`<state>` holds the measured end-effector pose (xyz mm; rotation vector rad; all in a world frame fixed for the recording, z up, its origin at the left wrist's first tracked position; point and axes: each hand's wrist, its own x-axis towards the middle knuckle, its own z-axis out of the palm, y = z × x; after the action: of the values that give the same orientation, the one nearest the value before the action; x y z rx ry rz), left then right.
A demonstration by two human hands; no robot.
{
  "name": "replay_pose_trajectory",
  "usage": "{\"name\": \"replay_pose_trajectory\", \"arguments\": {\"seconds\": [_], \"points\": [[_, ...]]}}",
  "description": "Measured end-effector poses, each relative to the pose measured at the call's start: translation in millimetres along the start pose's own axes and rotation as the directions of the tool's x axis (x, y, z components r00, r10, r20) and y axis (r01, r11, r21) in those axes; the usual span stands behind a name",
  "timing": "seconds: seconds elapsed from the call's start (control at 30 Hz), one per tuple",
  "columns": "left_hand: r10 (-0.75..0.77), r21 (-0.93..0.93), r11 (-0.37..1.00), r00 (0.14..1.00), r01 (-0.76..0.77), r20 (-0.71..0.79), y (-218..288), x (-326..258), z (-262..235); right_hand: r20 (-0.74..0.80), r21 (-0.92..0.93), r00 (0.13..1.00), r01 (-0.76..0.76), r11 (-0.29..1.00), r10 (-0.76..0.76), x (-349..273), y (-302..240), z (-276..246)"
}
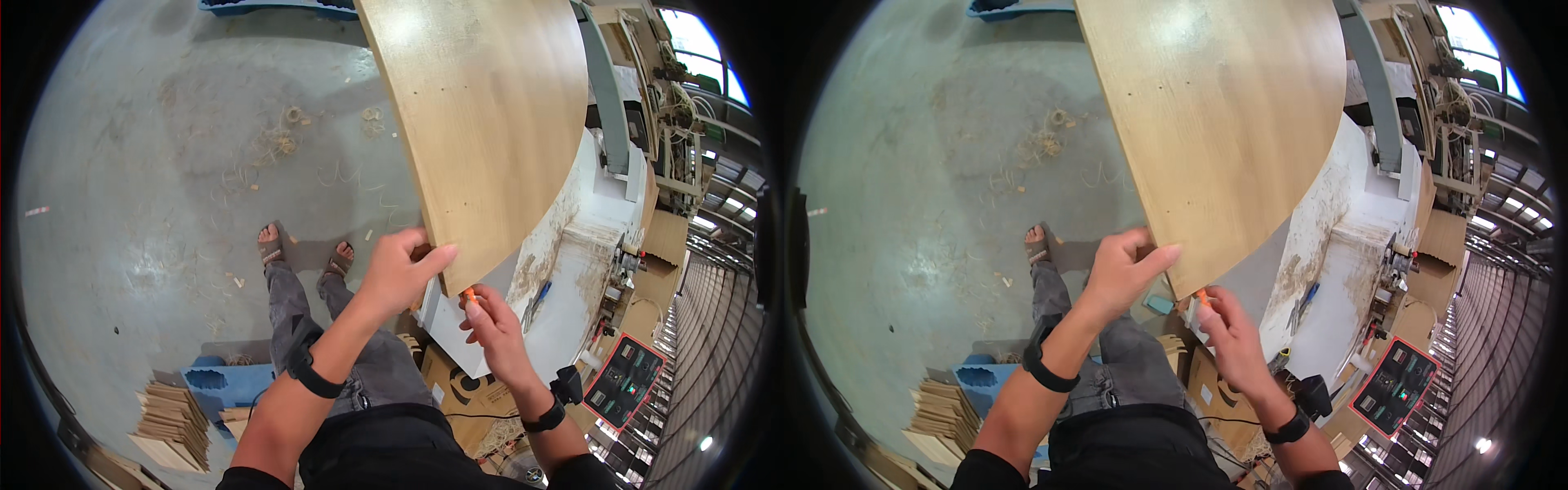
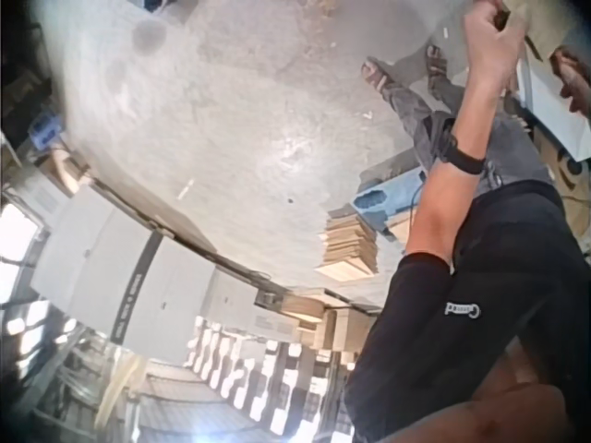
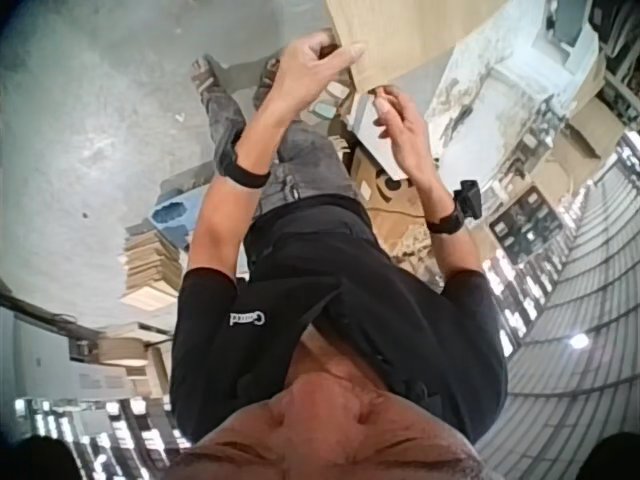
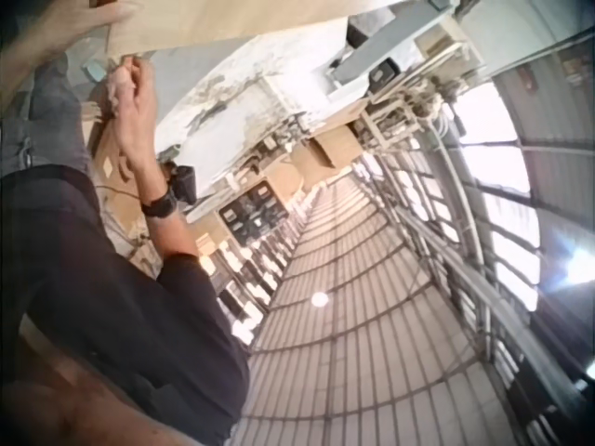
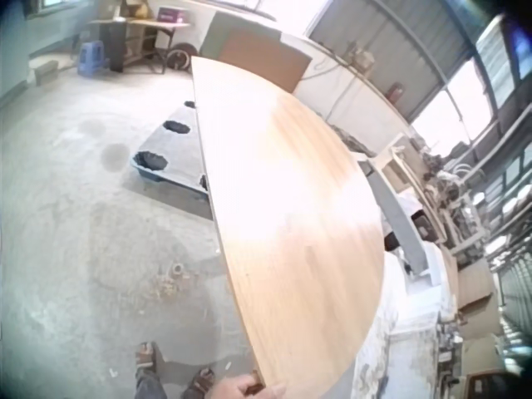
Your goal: Trim the edges of semi-circular wooden panels using a manual trimming tool.
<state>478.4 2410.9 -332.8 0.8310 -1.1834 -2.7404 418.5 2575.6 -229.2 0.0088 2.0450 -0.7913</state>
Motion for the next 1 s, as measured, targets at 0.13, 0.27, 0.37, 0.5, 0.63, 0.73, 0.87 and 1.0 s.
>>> {"name": "replay_pose_trajectory", "arguments": {"seconds": [0.13, 0.27, 0.37, 0.5, 0.63, 0.73, 0.87, 1.0], "points": [[-0.104, -0.194, 0.973, 0.988, 0.126, 0.116, -56, -24, 5, 0.15, 0.109, 0.987, -0.069, 0.992, 0.053, -10, 0, -23], [0.043, -0.598, 0.799, 0.984, 0.07, 0.172, -81, -40, 26, 0.159, 0.15, 0.986, -0.076, 0.986, 0.052, -22, 4, -34], [0.094, -0.639, 0.769, 0.982, 0.032, 0.163, -93, -37, 28, 0.163, 0.13, 0.984, -0.098, 0.987, 0.076, -32, 5, -44], [0.095, -0.669, 0.741, 0.98, 0.049, 0.177, -100, -38, 25, 0.227, 0.123, 0.973, -0.075, 0.99, 0.046, -40, 0, -53], [0.101, -0.779, 0.618, 0.973, 0.103, 0.208, -107, -39, 22, 0.252, 0.178, 0.968, -0.049, 0.983, 0.003, -40, 4, -54], [0.053, -0.813, 0.568, 0.981, 0.126, 0.189, -99, -39, 20, 0.277, 0.174, 0.961, -0.046, 0.984, -0.003, -38, 6, -56], [-0.102, -0.673, 0.736, 0.995, 0.073, -0.003, -58, -38, 33, 0.253, 0.209, 0.967, -0.016, 0.978, -0.039, -38, 10, -67], [-0.032, -0.018, 0.999, 0.953, 0.028, -0.301, -35, -44, 57, 0.17, 0.258, 0.984, 0.016, 0.966, -0.062, -49, 4, -82]]}}
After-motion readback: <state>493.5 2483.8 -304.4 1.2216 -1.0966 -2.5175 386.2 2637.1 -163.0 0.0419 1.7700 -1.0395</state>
